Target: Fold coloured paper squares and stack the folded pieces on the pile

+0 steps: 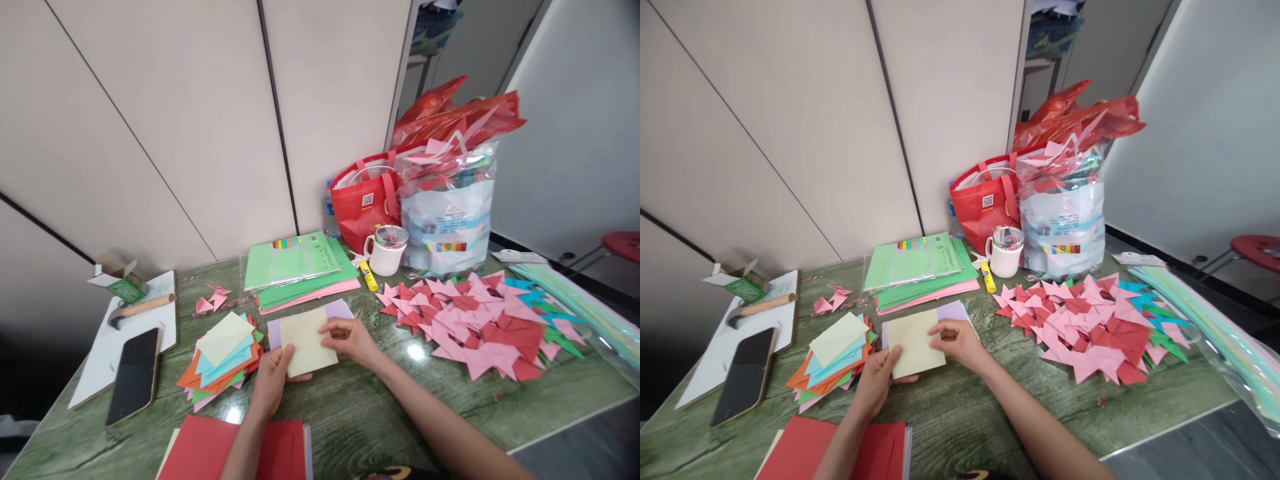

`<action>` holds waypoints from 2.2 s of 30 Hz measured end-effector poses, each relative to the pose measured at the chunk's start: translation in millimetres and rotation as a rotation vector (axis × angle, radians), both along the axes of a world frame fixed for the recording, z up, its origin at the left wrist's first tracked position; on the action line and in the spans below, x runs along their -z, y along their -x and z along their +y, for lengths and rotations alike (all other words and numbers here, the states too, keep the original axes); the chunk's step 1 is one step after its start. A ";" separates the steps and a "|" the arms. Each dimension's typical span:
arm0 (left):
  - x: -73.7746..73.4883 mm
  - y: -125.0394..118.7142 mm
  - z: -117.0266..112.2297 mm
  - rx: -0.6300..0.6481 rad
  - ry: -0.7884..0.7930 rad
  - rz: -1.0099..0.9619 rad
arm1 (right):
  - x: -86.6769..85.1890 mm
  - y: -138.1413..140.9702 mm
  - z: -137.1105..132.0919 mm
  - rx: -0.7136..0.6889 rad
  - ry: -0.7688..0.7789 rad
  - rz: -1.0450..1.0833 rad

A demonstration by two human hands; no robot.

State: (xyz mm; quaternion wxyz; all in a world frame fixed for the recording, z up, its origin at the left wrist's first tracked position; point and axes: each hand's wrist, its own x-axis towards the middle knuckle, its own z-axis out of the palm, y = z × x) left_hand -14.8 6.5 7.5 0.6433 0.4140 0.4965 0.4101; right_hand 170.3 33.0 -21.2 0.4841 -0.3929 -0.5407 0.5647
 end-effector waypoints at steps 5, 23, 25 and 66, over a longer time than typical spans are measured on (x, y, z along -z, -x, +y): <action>-3.9 -2.1 -5.0 0.196 0.024 0.099 | -20.1 -1.7 -5.6 0.243 -0.406 -0.314; -36.5 -6.8 -25.9 0.500 -0.502 0.846 | -51.7 14.8 -30.1 0.019 -0.958 -0.827; -42.6 -8.4 -29.4 0.510 -0.528 0.878 | -53.1 13.7 -31.2 0.014 -0.974 -0.824; -40.1 10.1 -37.5 0.359 -0.153 0.438 | -58.5 -25.2 -21.2 0.031 -0.593 -0.554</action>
